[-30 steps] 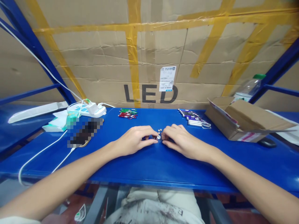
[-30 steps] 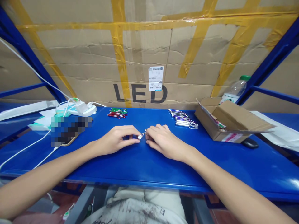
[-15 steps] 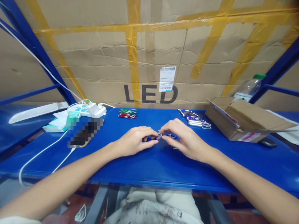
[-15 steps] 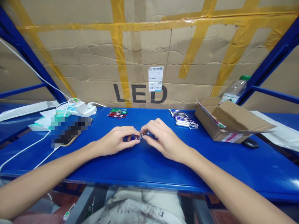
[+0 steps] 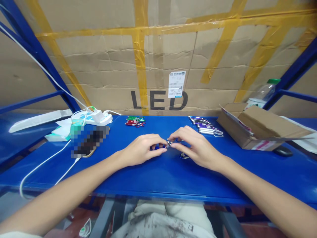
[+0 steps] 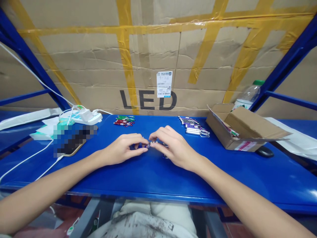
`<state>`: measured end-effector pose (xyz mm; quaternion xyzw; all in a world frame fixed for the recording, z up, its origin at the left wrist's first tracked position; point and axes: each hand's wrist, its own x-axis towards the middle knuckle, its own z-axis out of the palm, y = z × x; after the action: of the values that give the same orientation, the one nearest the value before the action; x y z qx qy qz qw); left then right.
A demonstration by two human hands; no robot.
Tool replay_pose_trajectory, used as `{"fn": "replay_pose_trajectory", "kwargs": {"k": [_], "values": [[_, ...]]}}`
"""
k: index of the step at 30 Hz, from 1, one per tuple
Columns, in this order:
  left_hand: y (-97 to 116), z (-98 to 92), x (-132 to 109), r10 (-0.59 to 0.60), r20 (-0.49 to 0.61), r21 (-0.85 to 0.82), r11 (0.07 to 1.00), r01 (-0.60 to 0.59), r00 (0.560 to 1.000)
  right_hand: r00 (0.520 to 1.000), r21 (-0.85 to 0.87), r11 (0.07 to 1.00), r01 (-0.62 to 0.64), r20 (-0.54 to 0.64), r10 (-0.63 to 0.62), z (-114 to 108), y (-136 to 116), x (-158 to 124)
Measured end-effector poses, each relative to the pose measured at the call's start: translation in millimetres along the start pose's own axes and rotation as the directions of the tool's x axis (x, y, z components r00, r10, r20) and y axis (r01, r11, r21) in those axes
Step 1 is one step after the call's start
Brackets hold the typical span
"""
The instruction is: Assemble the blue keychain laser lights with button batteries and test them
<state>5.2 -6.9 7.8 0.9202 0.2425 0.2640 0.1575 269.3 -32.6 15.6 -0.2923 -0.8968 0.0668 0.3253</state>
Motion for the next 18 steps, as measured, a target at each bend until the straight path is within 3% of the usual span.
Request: {"fn": "replay_pose_trajectory", "kwargs": {"k": [3, 7, 13, 18], "values": [[-1.0, -0.2, 0.1, -0.012, -0.006, 0.007, 1.0, 0.012, 1.0, 0.995, -0.032, 0.995, -0.097, -0.03, 0.096, -3.1, 2.3, -0.5], [-1.4, -0.5, 0.2, -0.016, -0.012, 0.015, 1.0, 0.016, 1.0, 0.967, -0.066, 0.974, -0.217, 0.122, 0.224, -8.5, 3.7, -1.2], [-1.8, -0.4, 0.2, -0.013, -0.027, 0.002, 1.0, 0.013, 1.0, 0.877, -0.216, 0.949, -0.23, 0.377, 0.298, -11.1, -3.4, 0.3], [-1.4, -0.3, -0.5, -0.024, -0.021, 0.005, 1.0, 0.024, 0.999, 0.844, -0.23, 0.949, -0.215, 0.445, 0.299, -9.4, -3.8, 0.7]]}}
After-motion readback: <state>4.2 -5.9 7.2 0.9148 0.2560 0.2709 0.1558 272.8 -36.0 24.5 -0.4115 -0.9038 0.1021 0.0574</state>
